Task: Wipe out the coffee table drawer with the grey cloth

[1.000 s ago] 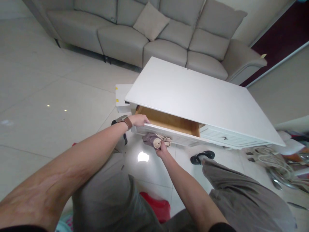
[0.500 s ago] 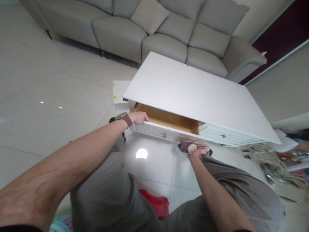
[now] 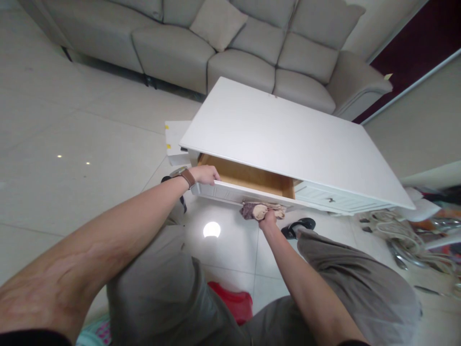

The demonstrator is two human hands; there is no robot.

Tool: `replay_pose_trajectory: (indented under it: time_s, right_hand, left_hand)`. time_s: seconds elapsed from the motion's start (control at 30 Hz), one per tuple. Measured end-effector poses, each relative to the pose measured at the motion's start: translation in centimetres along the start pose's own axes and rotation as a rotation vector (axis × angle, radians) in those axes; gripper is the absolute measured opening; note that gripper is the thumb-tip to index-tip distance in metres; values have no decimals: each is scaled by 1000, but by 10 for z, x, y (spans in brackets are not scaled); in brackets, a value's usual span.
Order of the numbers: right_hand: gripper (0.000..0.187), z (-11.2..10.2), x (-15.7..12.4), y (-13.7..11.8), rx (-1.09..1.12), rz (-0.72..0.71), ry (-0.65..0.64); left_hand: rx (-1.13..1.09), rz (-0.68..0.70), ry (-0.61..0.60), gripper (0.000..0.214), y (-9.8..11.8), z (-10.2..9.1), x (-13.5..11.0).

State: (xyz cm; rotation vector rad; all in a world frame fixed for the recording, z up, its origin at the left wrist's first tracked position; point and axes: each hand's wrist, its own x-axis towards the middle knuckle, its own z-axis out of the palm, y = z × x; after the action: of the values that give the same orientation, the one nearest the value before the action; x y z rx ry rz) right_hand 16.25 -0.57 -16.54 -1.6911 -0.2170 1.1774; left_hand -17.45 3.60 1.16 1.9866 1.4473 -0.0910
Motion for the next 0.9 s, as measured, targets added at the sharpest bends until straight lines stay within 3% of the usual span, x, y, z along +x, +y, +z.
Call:
replay_pose_trajectory:
  time_s: [0.13,0.27,0.37,0.5,0.7,0.8,0.9]
  right_hand:
    - [55,-18,-5,-44,-61,-285,303]
    - [60,-24,-28,-62,-236,-698,303]
    - [53,-9,-57,-63,-539,-993,121]
    - [46,33,-102,-65,-1138,-1344,-164]
    - [54,101,-158,-52,-1429,-1540,-602]
    - [55,116,-170,-43,-1483,-1624,-734]
    - [57,115,-164,-48,-1507,-1656,-754]
  left_hand:
    - [-27,-4,-4,34,-2,1,0]
    - [-91,6,2,38,-8,2,1]
    - [-134,-18,23,39,-15,1,-1]
    - [-174,-66,99,36,-28,-3,-6]
    - [-241,-105,256,37,-48,-8,-20]
    - [-263,-141,314,33,-55,-8,-24]
    - [-329,-140,314,31,-58,-8,-26]
